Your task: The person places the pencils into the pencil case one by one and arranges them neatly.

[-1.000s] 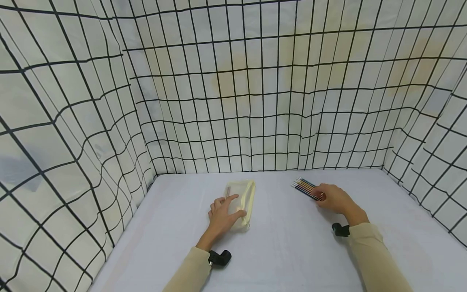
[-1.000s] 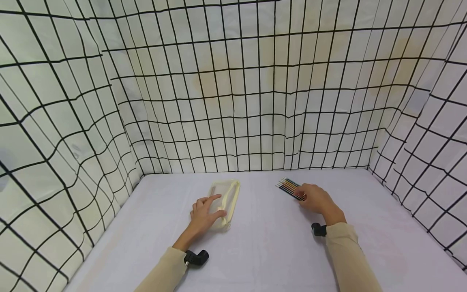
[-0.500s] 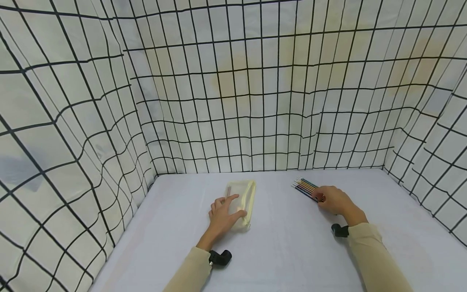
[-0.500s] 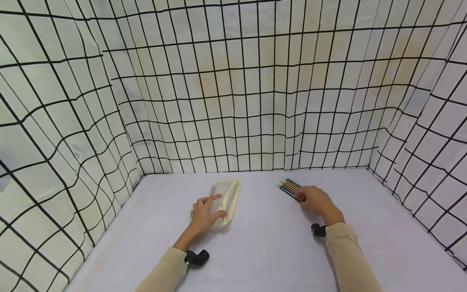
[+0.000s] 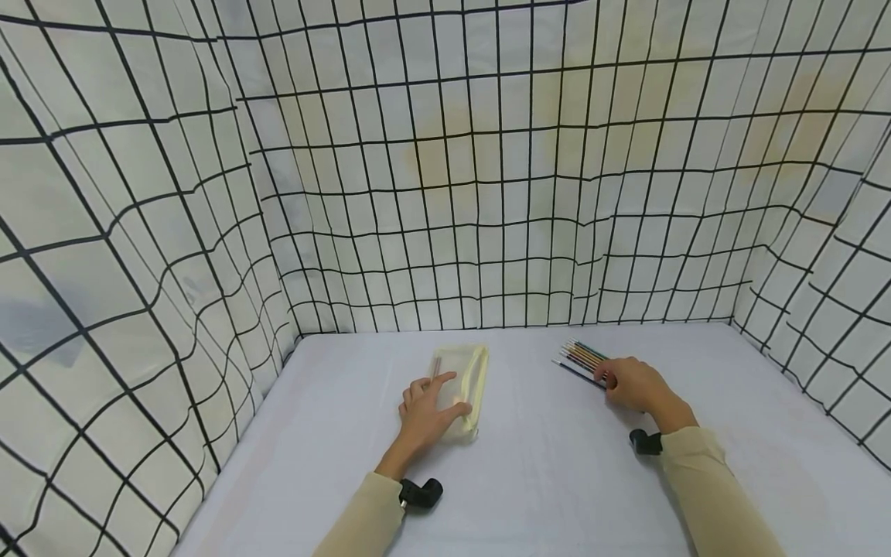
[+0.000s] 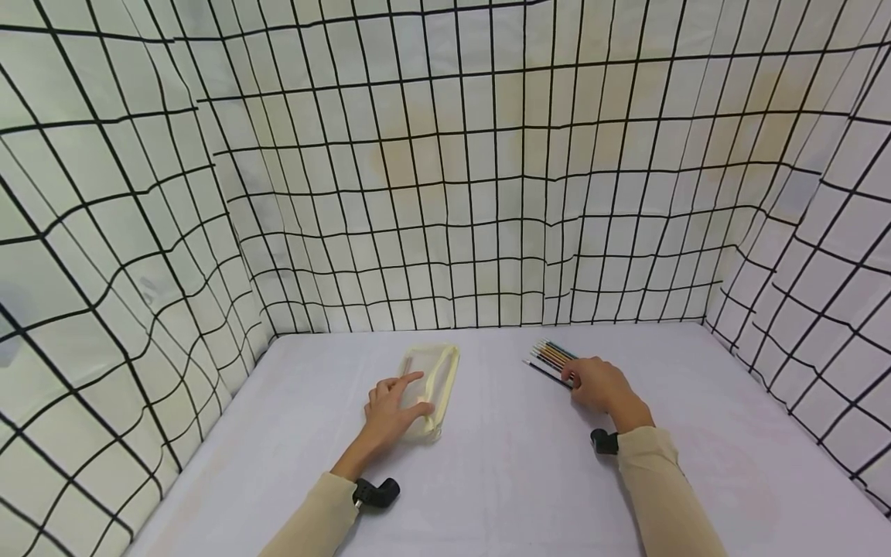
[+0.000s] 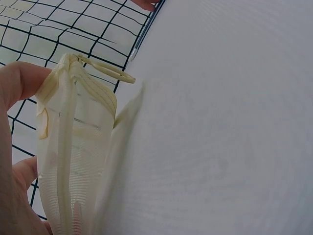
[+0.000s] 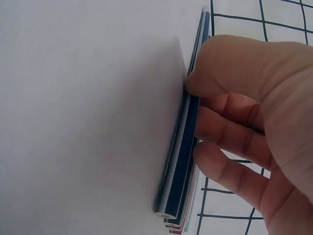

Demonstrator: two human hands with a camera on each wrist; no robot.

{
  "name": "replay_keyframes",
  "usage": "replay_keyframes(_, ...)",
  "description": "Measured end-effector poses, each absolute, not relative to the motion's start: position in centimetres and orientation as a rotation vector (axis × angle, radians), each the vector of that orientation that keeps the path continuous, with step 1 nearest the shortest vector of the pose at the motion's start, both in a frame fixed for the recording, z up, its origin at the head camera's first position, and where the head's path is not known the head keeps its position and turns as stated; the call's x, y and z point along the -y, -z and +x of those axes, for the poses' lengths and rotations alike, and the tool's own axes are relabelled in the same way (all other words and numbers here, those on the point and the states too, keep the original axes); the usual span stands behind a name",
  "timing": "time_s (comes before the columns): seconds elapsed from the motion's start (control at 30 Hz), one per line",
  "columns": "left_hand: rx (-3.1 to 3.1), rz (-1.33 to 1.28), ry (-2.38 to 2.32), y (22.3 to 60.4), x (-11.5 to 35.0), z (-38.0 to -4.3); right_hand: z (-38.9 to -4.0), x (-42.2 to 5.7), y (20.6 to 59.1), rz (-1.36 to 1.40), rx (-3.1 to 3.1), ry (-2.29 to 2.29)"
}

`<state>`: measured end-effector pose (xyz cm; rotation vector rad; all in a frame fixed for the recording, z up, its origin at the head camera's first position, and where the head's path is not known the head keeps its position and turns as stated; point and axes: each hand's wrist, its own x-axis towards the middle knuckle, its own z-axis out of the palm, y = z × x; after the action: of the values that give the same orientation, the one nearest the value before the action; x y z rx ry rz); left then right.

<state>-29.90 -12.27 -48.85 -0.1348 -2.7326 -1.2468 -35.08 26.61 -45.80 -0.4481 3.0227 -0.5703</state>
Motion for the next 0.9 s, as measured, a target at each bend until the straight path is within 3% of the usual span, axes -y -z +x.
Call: replay_keyframes(0.9,2.729,-0.135,1.238,48.87,12.30,-29.88,-35.41,-26.18,45.50,-0.376,-2.965,0.904)
